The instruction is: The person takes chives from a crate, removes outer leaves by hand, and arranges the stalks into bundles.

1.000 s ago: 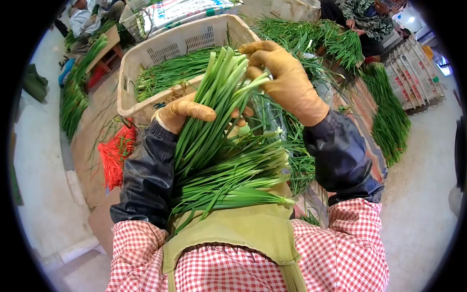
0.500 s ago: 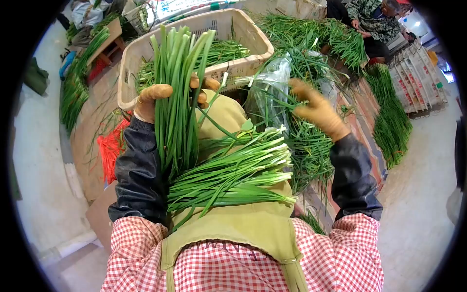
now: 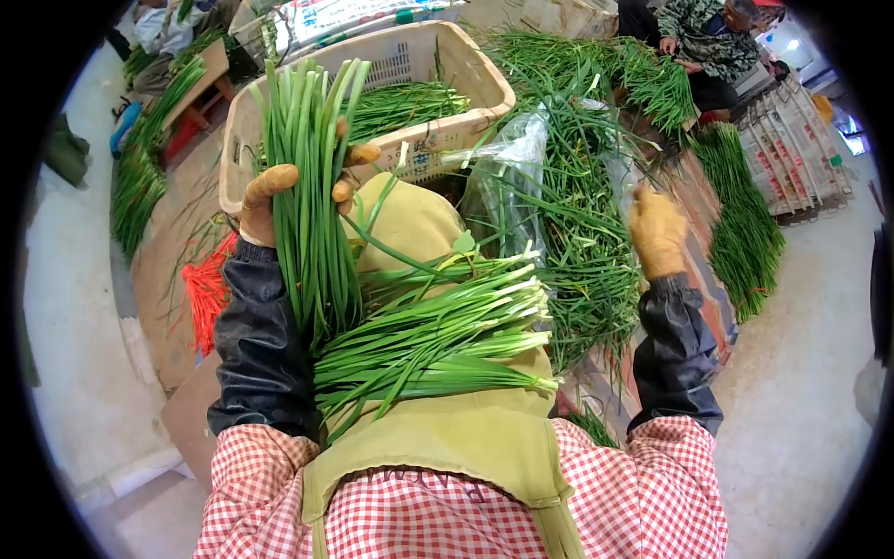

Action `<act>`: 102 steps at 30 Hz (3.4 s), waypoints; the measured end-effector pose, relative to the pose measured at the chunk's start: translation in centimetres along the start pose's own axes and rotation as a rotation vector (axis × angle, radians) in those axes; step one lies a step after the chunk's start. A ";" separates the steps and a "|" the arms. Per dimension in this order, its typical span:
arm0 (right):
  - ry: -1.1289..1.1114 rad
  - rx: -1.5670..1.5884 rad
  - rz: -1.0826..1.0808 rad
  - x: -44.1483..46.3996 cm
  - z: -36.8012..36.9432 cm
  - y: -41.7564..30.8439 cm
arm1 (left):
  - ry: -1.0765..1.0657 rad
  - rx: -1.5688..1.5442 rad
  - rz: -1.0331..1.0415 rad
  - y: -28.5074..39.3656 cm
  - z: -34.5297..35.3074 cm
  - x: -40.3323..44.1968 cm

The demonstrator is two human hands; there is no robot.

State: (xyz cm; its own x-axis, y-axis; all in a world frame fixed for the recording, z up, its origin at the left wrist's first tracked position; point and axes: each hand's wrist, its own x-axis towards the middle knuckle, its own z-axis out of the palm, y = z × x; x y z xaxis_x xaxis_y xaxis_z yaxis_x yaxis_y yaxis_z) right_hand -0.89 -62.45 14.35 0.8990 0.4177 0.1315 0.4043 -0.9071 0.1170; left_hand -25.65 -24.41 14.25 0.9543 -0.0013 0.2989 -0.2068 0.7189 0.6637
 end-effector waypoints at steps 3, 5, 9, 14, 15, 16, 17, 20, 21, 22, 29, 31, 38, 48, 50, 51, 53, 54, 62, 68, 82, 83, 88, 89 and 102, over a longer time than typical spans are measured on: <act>-0.504 0.889 -0.158 -3.3 0.6 -4.0 | -0.026 0.036 -0.026 0.1 0.8 0.8; -0.900 1.211 -0.063 -4.3 0.7 -7.2 | -0.025 0.046 -0.032 0.2 1.0 1.0; -0.334 0.795 -0.349 -5.8 1.7 -8.7 | -0.037 0.033 -0.091 0.4 -0.2 0.3; 0.295 0.977 -0.531 -5.8 0.0 -6.7 | 0.062 0.066 -0.082 0.3 -1.1 -0.5; 0.234 1.096 -0.377 -5.5 -0.1 -5.3 | 0.049 0.069 -0.074 0.3 -1.4 -0.4; 0.171 1.209 -0.221 -5.0 0.0 -3.3 | 0.035 0.072 -0.066 0.4 -1.7 -0.4; 0.263 0.862 -0.150 -4.0 0.8 -0.4 | 0.036 0.091 -0.032 0.4 -2.2 -0.6; 0.069 -0.373 0.025 -1.6 0.6 5.5 | -0.001 0.108 0.027 0.6 -1.1 -0.3; 0.075 -0.376 0.025 -1.3 0.7 5.3 | -0.011 0.081 0.030 0.6 -1.0 -0.3; 0.036 -0.248 0.036 -1.1 1.4 4.6 | -0.013 0.081 0.035 0.5 -1.0 -0.2; -0.701 1.057 -0.113 -3.8 2.2 -8.3 | 0.026 0.100 0.026 1.0 0.5 -0.3; -0.526 1.085 -0.182 -3.8 -2.6 -9.4 | 0.025 0.164 0.083 1.2 0.9 -0.9; -0.493 1.072 -0.266 1.3 -4.6 -5.9 | -0.039 0.264 0.187 3.7 0.7 -2.3; -0.126 1.371 -0.165 5.7 -5.5 -3.0 | -0.024 0.149 0.255 5.1 1.1 -5.1; -0.023 1.399 -0.132 6.6 -6.5 -2.9 | -0.092 0.184 0.276 6.2 1.2 -5.2; -0.040 1.539 -0.136 6.9 -7.1 -2.7 | -0.118 0.210 0.246 7.0 1.3 -5.4; 0.001 1.653 -0.170 7.0 -7.7 -2.8 | -0.081 0.145 0.315 6.5 0.5 -5.8; 0.062 1.539 -0.237 6.3 -9.2 -4.0 | -0.031 0.213 0.351 6.3 1.0 -5.5; -0.295 1.617 -0.815 -0.4 -18.1 -17.7 | -0.144 0.367 0.324 4.1 3.3 -0.4; -0.428 0.970 -0.684 0.3 -9.2 -11.0 | -0.252 0.314 0.211 7.6 4.2 -1.6; -0.603 0.808 -0.628 -4.2 0.4 -5.6 | 0.059 0.326 0.027 4.6 4.8 -1.2; -0.738 0.817 -0.509 -4.4 0.6 -6.0 | 0.062 0.339 -0.016 4.9 5.1 -0.9; -0.247 0.808 -0.874 -4.0 -4.5 -6.8 | -0.071 0.409 0.119 7.5 7.2 -1.0; -0.185 0.745 -0.959 -4.0 -5.6 -7.1 | -0.110 0.391 0.141 7.7 7.2 -1.0; -0.314 1.363 -0.471 1.5 -7.9 -6.9 | -0.005 0.288 -0.080 5.5 5.9 0.0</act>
State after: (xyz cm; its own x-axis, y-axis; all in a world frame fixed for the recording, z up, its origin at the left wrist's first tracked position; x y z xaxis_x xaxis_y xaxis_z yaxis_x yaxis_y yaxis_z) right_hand -3.65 -55.16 21.48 0.5697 0.8145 0.1102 0.3453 -0.1155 -0.9314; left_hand -28.09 -24.53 21.93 0.9690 -0.0541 0.2409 -0.1846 0.4892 0.8524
